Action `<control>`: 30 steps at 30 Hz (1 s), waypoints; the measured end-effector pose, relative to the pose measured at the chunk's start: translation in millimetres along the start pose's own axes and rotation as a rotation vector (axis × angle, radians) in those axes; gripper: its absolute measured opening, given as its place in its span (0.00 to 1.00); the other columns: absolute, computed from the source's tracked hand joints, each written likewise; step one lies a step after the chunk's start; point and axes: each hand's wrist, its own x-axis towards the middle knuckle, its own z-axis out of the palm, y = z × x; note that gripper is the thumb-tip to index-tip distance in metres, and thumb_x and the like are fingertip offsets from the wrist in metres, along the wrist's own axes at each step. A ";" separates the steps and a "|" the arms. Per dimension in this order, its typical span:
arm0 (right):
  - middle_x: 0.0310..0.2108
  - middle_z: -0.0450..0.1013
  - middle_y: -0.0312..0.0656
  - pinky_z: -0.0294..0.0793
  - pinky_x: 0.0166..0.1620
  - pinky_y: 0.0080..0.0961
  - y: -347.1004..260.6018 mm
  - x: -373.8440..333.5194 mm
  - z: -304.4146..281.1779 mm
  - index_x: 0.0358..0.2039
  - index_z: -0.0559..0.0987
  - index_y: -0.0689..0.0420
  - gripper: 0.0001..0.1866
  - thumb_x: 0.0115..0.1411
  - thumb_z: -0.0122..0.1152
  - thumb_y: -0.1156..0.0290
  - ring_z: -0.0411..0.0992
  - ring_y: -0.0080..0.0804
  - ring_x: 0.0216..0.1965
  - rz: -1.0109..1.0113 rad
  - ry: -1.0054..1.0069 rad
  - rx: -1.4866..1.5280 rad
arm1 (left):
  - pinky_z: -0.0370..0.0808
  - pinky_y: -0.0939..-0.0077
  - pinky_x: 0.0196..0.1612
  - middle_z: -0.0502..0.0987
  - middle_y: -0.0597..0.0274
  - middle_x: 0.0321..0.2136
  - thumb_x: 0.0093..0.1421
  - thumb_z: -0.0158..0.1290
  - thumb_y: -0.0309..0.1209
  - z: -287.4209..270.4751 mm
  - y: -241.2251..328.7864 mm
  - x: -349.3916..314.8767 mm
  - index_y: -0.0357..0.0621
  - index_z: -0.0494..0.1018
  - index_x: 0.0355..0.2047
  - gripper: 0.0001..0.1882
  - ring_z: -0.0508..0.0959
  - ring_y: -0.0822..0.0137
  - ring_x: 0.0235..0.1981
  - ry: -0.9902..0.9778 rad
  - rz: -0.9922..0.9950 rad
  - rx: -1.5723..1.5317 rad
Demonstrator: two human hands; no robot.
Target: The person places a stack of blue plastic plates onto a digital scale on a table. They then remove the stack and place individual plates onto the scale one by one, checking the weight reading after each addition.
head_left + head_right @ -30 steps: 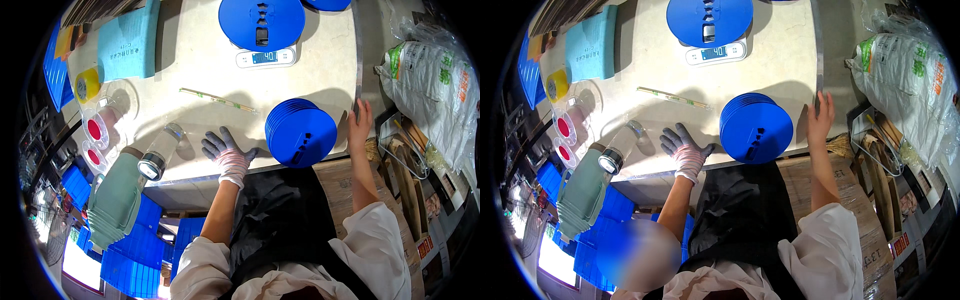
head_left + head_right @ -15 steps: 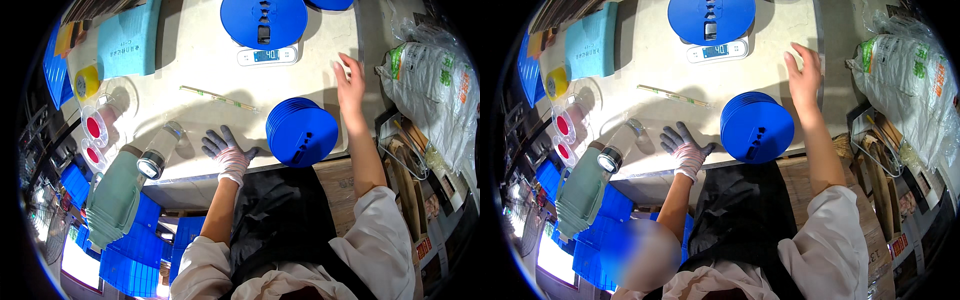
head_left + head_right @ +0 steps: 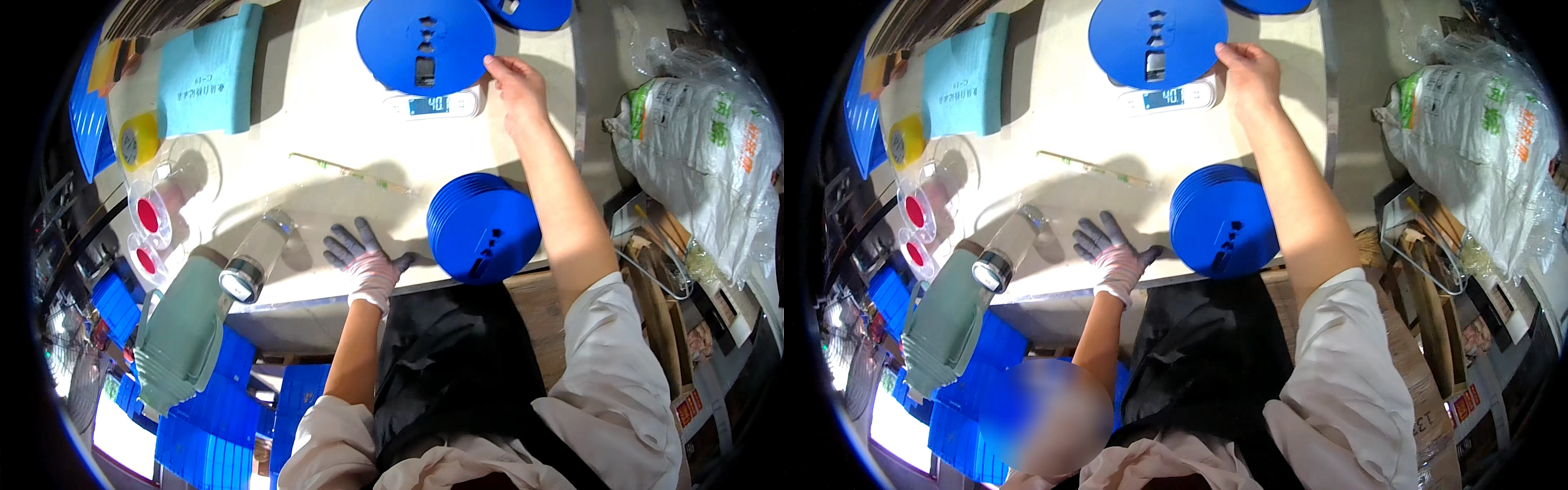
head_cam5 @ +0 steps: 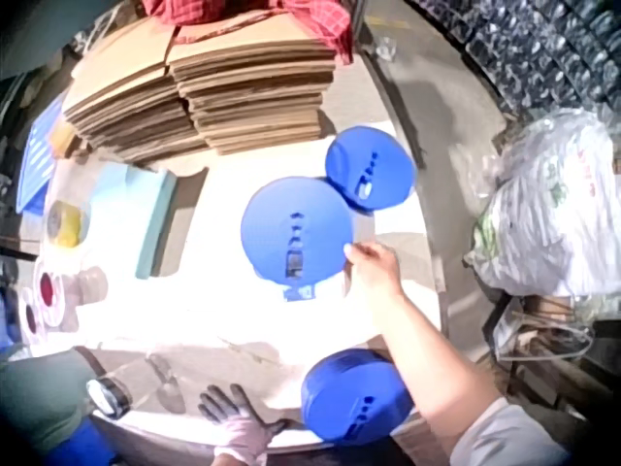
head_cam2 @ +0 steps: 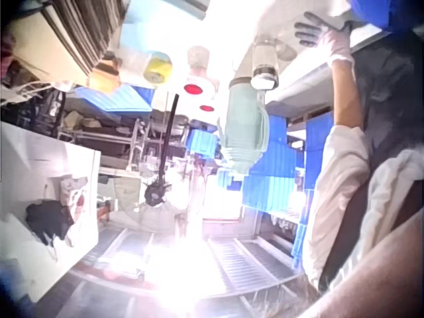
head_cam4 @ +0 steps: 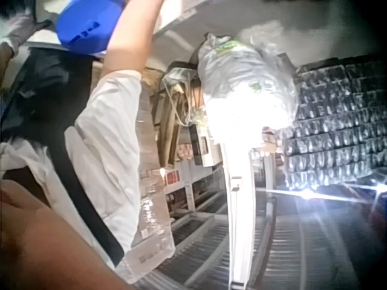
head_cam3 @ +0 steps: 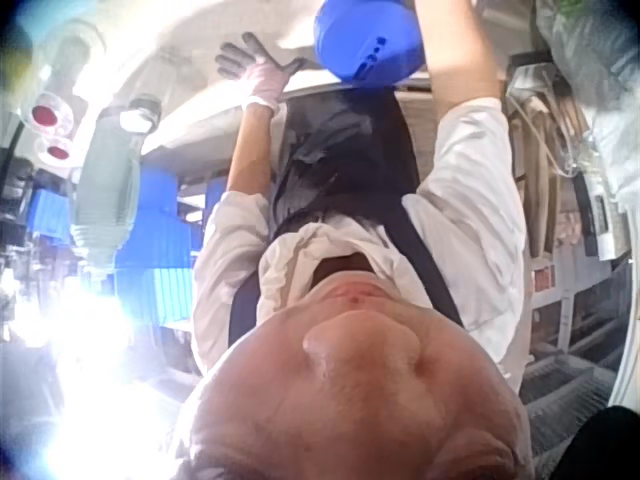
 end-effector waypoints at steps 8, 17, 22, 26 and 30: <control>0.23 0.70 0.29 0.60 0.24 0.15 -36.2 50.4 -47.0 0.32 0.76 0.54 0.07 0.55 0.64 0.68 0.64 0.16 0.22 0.012 -0.009 0.125 | 0.32 0.39 0.63 0.31 0.28 0.63 0.38 0.60 0.65 -5.6 2.0 0.7 0.43 0.36 0.66 0.67 0.31 0.29 0.64 -0.066 -0.052 0.023; 0.20 0.67 0.29 0.58 0.20 0.16 -52.1 163.2 -93.1 0.28 0.75 0.54 0.07 0.55 0.65 0.68 0.62 0.17 0.19 0.029 0.199 0.034 | 0.32 0.39 0.63 0.31 0.27 0.63 0.37 0.60 0.66 -1.1 4.1 5.4 0.42 0.35 0.66 0.68 0.32 0.29 0.64 -0.065 -0.050 0.057; 0.20 0.65 0.28 0.55 0.21 0.17 -50.4 97.6 -72.8 0.35 0.76 0.58 0.10 0.56 0.64 0.67 0.60 0.16 0.20 -0.124 0.307 0.052 | 0.32 0.39 0.63 0.31 0.27 0.63 0.38 0.59 0.67 -3.5 3.8 3.4 0.42 0.35 0.66 0.68 0.32 0.29 0.64 -0.082 -0.061 0.056; 0.22 0.63 0.26 0.55 0.25 0.15 -3.4 9.9 -121.4 0.34 0.75 0.58 0.09 0.61 0.57 0.65 0.57 0.12 0.22 -0.194 -0.151 -0.260 | 0.32 0.40 0.63 0.30 0.27 0.63 0.38 0.58 0.68 -6.2 2.5 3.0 0.42 0.35 0.66 0.68 0.32 0.29 0.64 -0.100 -0.054 0.070; 0.26 0.63 0.27 0.61 0.32 0.13 32.9 -96.0 -171.9 0.32 0.73 0.56 0.07 0.57 0.60 0.70 0.60 0.13 0.28 0.020 -0.427 -0.555 | 0.31 0.38 0.63 0.30 0.27 0.63 0.40 0.56 0.69 -3.1 1.8 6.8 0.41 0.33 0.66 0.68 0.30 0.28 0.64 -0.120 -0.040 0.071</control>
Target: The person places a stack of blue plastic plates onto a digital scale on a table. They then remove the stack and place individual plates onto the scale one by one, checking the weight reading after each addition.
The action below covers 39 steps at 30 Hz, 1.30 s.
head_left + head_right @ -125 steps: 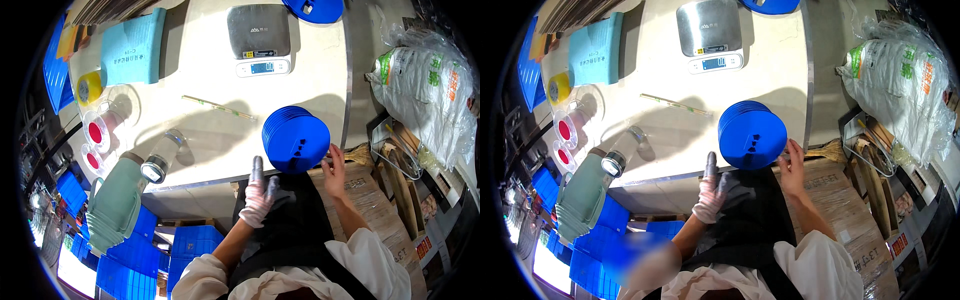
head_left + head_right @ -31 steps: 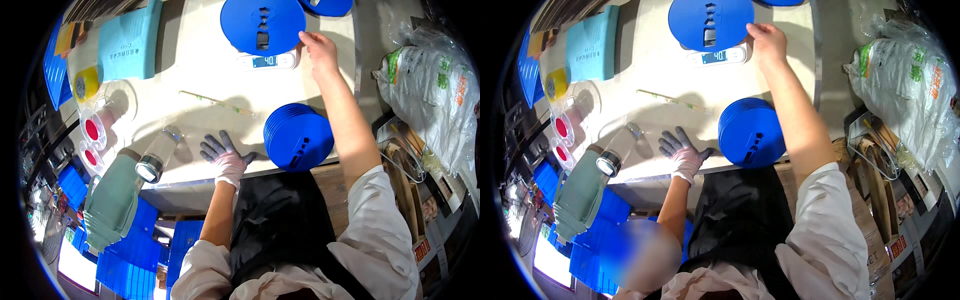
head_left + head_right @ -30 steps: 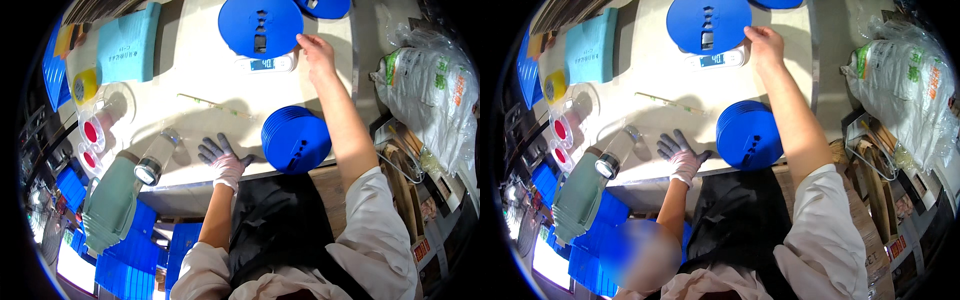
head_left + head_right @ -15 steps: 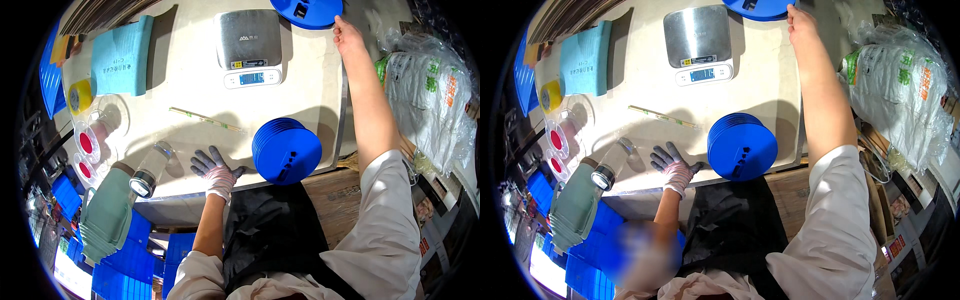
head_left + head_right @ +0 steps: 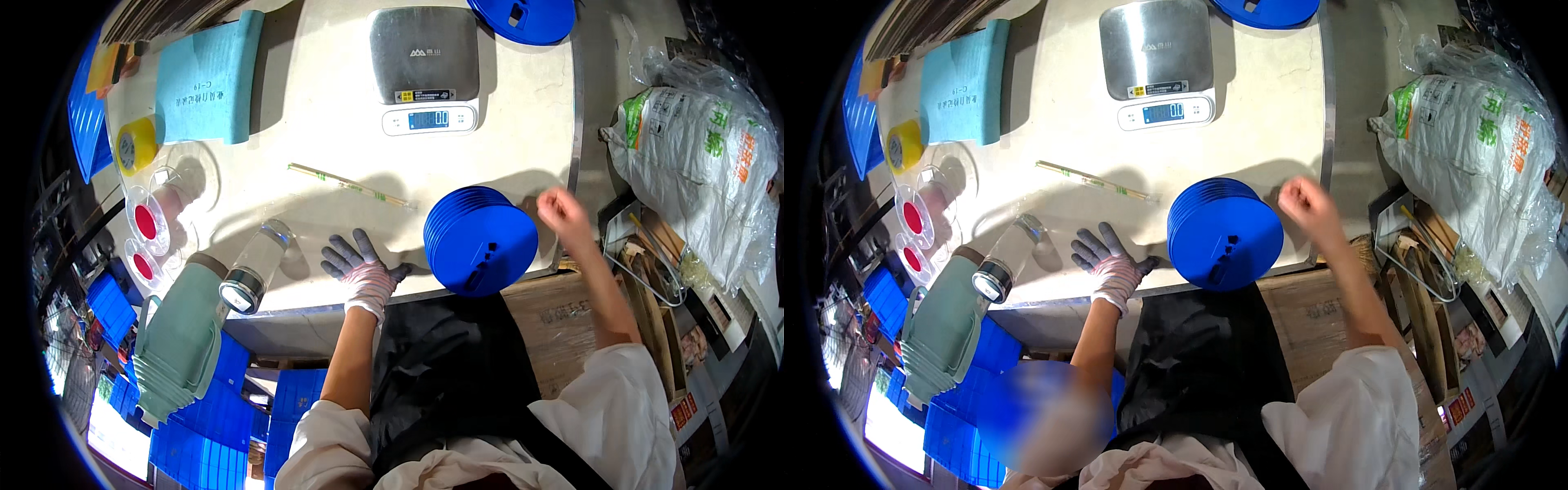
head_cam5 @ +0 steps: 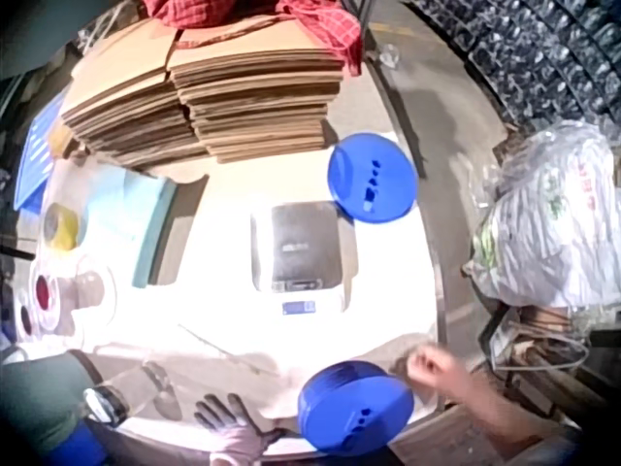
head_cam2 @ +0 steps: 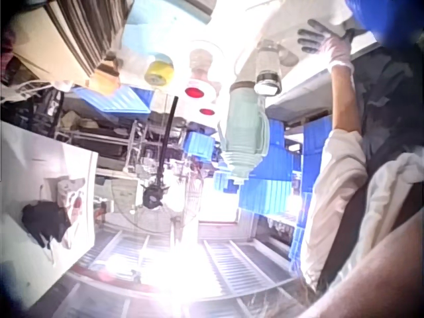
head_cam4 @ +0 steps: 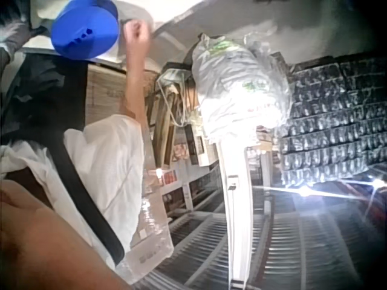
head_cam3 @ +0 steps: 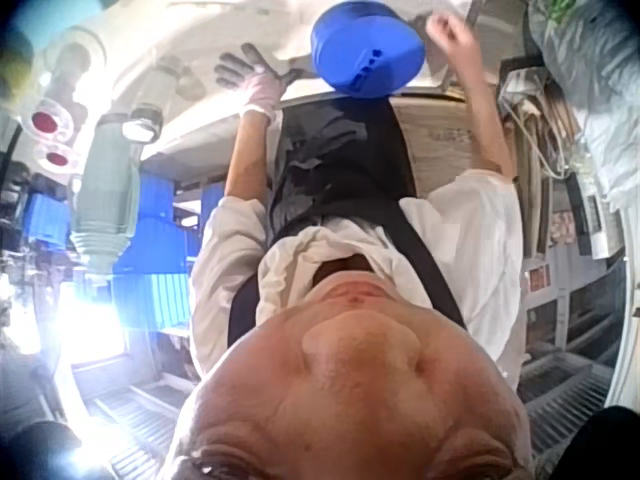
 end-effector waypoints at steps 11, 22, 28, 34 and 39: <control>0.23 0.61 0.29 0.60 0.31 0.15 34.1 -73.2 32.9 0.27 0.70 0.57 0.08 0.52 0.63 0.77 0.57 0.17 0.25 0.115 0.130 -0.012 | 0.32 0.38 0.63 0.31 0.26 0.63 0.41 0.57 0.67 -4.7 3.5 -3.8 0.41 0.35 0.66 0.66 0.31 0.28 0.64 0.012 -0.006 0.011; 0.21 0.63 0.28 0.58 0.29 0.14 -26.0 -38.5 8.7 0.27 0.72 0.55 0.06 0.57 0.59 0.71 0.60 0.16 0.23 0.178 0.075 0.491 | 0.34 0.36 0.62 0.32 0.26 0.63 0.40 0.57 0.68 5.4 -2.1 -1.8 0.44 0.37 0.66 0.65 0.34 0.26 0.63 0.066 0.019 0.012; 0.21 0.65 0.29 0.56 0.27 0.15 -89.5 86.6 24.2 0.31 0.75 0.57 0.07 0.58 0.60 0.68 0.58 0.16 0.22 -0.079 0.106 0.502 | 0.34 0.37 0.62 0.30 0.25 0.63 0.41 0.57 0.67 -1.9 -2.0 -5.7 0.41 0.35 0.66 0.66 0.32 0.27 0.63 0.041 0.026 -0.014; 0.20 0.67 0.29 0.57 0.25 0.13 -100.4 148.6 38.1 0.33 0.76 0.58 0.09 0.57 0.63 0.66 0.60 0.15 0.21 -0.026 0.158 0.480 | 0.33 0.37 0.62 0.30 0.25 0.63 0.40 0.56 0.68 0.2 -1.6 -3.5 0.41 0.35 0.66 0.67 0.32 0.27 0.64 0.038 0.025 0.003; 0.22 0.68 0.28 0.60 0.24 0.11 -107.2 160.4 35.5 0.33 0.77 0.58 0.10 0.55 0.64 0.66 0.62 0.13 0.22 0.028 0.163 0.428 | 0.33 0.36 0.62 0.30 0.25 0.63 0.41 0.56 0.69 0.0 -3.1 -3.4 0.42 0.35 0.66 0.67 0.32 0.27 0.64 0.029 0.025 0.004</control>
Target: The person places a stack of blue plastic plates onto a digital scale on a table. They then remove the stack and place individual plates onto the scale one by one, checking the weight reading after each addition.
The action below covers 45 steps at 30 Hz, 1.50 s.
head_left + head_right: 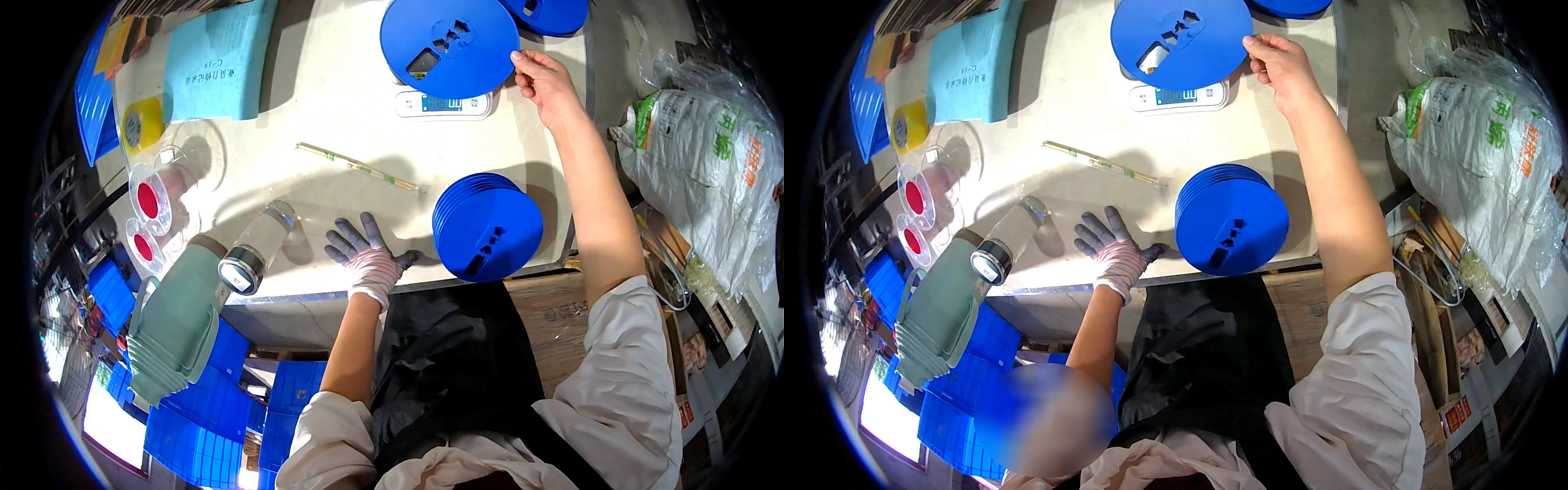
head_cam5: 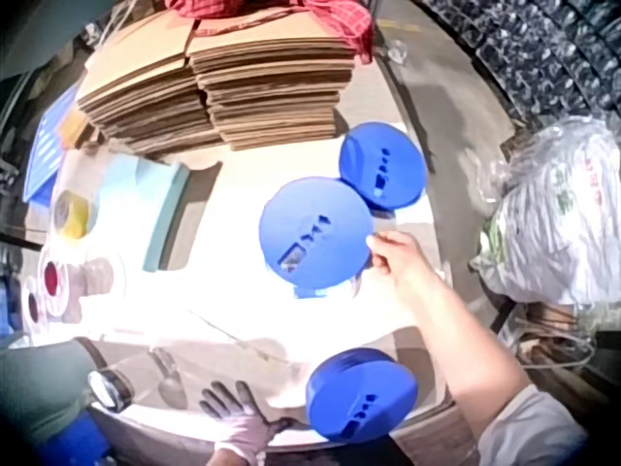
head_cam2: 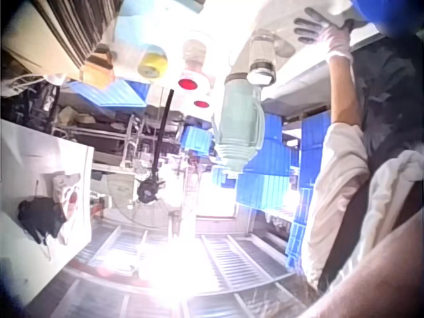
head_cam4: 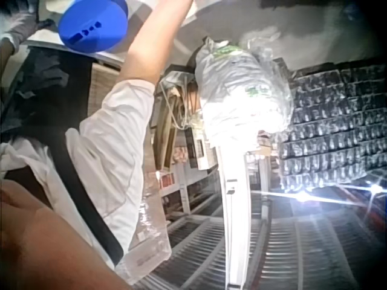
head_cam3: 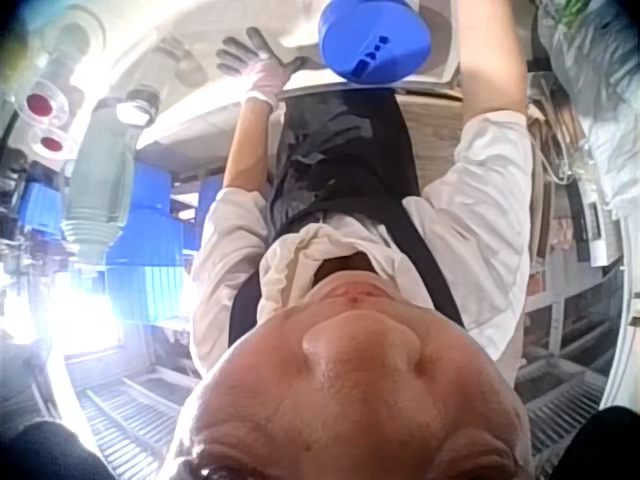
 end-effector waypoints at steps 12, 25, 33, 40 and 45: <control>0.20 0.65 0.28 0.56 0.25 0.15 22.7 -19.7 -28.6 0.29 0.77 0.58 0.13 0.55 0.65 0.61 0.57 0.14 0.21 -0.033 0.177 -0.114 | 0.33 0.37 0.62 0.30 0.26 0.63 0.40 0.57 0.68 -3.2 2.2 1.0 0.42 0.36 0.66 0.66 0.31 0.27 0.64 -0.020 -0.009 -0.005; 0.18 0.63 0.27 0.53 0.21 0.12 133.2 -89.7 -117.2 0.31 0.76 0.59 0.10 0.60 0.59 0.64 0.55 0.12 0.18 0.032 0.444 -0.105 | 0.32 0.36 0.62 0.31 0.26 0.63 0.42 0.54 0.69 -3.2 1.7 1.3 0.43 0.35 0.66 0.65 0.32 0.27 0.64 -0.027 -0.001 0.012; 0.20 0.62 0.26 0.53 0.21 0.13 102.3 -53.5 -89.8 0.32 0.75 0.60 0.08 0.58 0.61 0.68 0.56 0.12 0.19 -0.212 0.498 0.013 | 0.33 0.36 0.62 0.30 0.24 0.63 0.41 0.55 0.69 -0.4 1.5 2.0 0.43 0.35 0.66 0.66 0.32 0.26 0.63 -0.026 -0.004 0.030; 0.20 0.68 0.31 0.56 0.19 0.14 13.4 3.3 -53.5 0.31 0.75 0.58 0.10 0.55 0.65 0.66 0.61 0.16 0.18 -0.045 0.524 0.198 | 0.34 0.37 0.62 0.31 0.24 0.62 0.40 0.57 0.68 1.6 2.2 2.7 0.43 0.36 0.66 0.66 0.32 0.26 0.63 -0.003 -0.005 0.014; 0.19 0.69 0.32 0.55 0.17 0.14 -5.2 41.4 -48.5 0.26 0.74 0.57 0.11 0.54 0.67 0.65 0.61 0.17 0.16 0.153 0.385 0.387 | 0.34 0.37 0.62 0.30 0.25 0.63 0.40 0.57 0.68 -4.6 3.8 1.6 0.43 0.36 0.66 0.66 0.32 0.27 0.63 -0.030 -0.019 0.012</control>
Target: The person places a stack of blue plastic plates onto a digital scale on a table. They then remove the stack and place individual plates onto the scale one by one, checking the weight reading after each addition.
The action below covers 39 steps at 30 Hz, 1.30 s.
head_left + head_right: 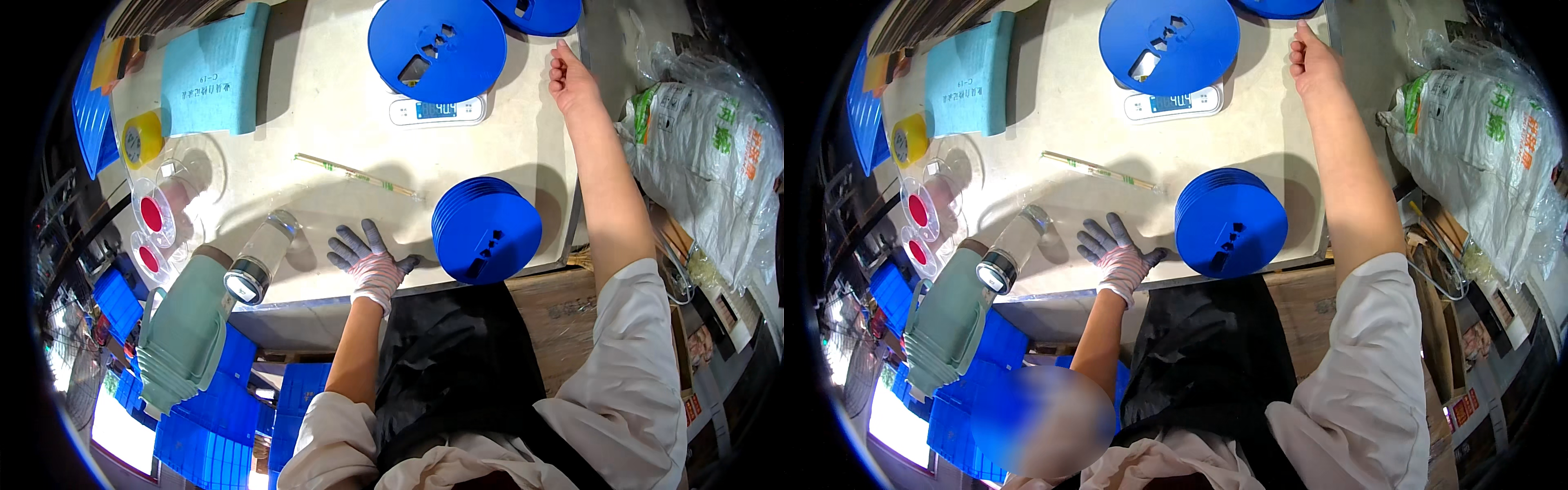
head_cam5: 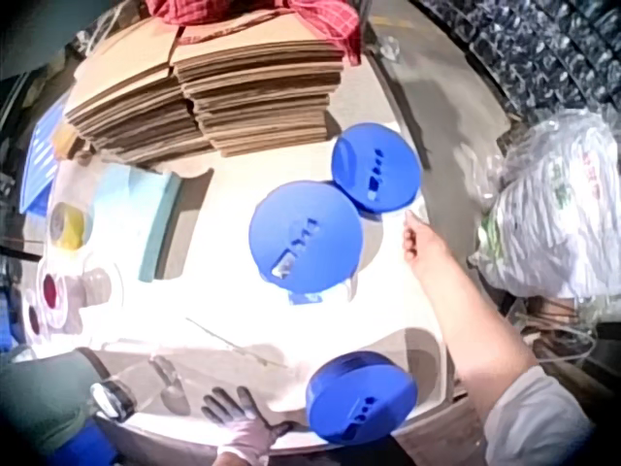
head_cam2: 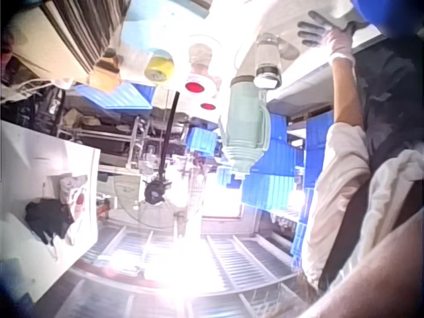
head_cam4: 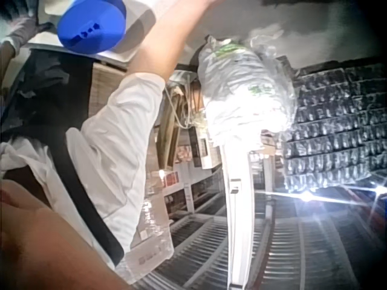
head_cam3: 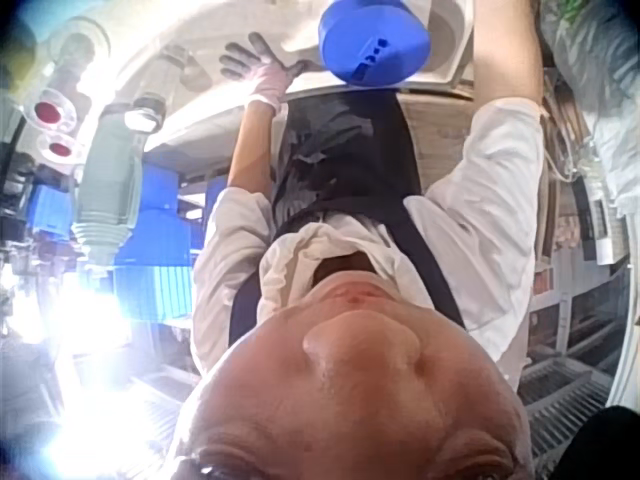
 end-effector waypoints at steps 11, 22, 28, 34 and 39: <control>0.17 0.66 0.31 0.54 0.17 0.14 -5.3 18.2 26.1 0.21 0.69 0.52 0.12 0.56 0.63 0.66 0.62 0.19 0.15 0.118 -0.032 0.270 | 0.32 0.37 0.62 0.29 0.27 0.63 0.41 0.53 0.70 -1.2 -1.2 -0.8 0.43 0.34 0.67 0.66 0.31 0.27 0.64 -0.025 0.000 -0.008; 0.15 0.64 0.30 0.54 0.16 0.17 -24.7 30.9 32.1 0.19 0.66 0.52 0.13 0.56 0.62 0.71 0.60 0.19 0.14 0.069 0.068 0.341 | 0.32 0.36 0.62 0.29 0.25 0.63 0.39 0.58 0.68 1.2 0.1 1.0 0.42 0.36 0.66 0.67 0.31 0.26 0.63 -0.016 -0.011 -0.008; 0.16 0.63 0.31 0.56 0.17 0.17 -28.7 43.9 19.0 0.20 0.66 0.53 0.12 0.56 0.59 0.73 0.59 0.21 0.15 0.055 -0.020 0.392 | 0.32 0.36 0.62 0.30 0.25 0.63 0.38 0.58 0.68 4.7 -0.1 2.6 0.42 0.36 0.66 0.68 0.31 0.26 0.63 -0.001 -0.012 -0.011; 0.16 0.60 0.30 0.57 0.20 0.19 -21.1 46.5 7.0 0.22 0.66 0.53 0.11 0.60 0.55 0.73 0.58 0.23 0.17 -0.014 -0.092 0.458 | 0.32 0.32 0.60 0.31 0.24 0.63 0.41 0.55 0.69 3.7 -0.9 1.4 0.44 0.37 0.67 0.65 0.32 0.24 0.62 0.004 0.010 0.021; 0.17 0.58 0.30 0.56 0.23 0.20 -10.2 32.4 -29.6 0.24 0.66 0.53 0.10 0.61 0.54 0.73 0.55 0.23 0.19 -0.114 -0.192 0.466 | 0.32 0.34 0.61 0.31 0.25 0.63 0.41 0.55 0.69 2.4 0.7 2.1 0.44 0.36 0.67 0.65 0.32 0.25 0.63 -0.008 0.004 0.009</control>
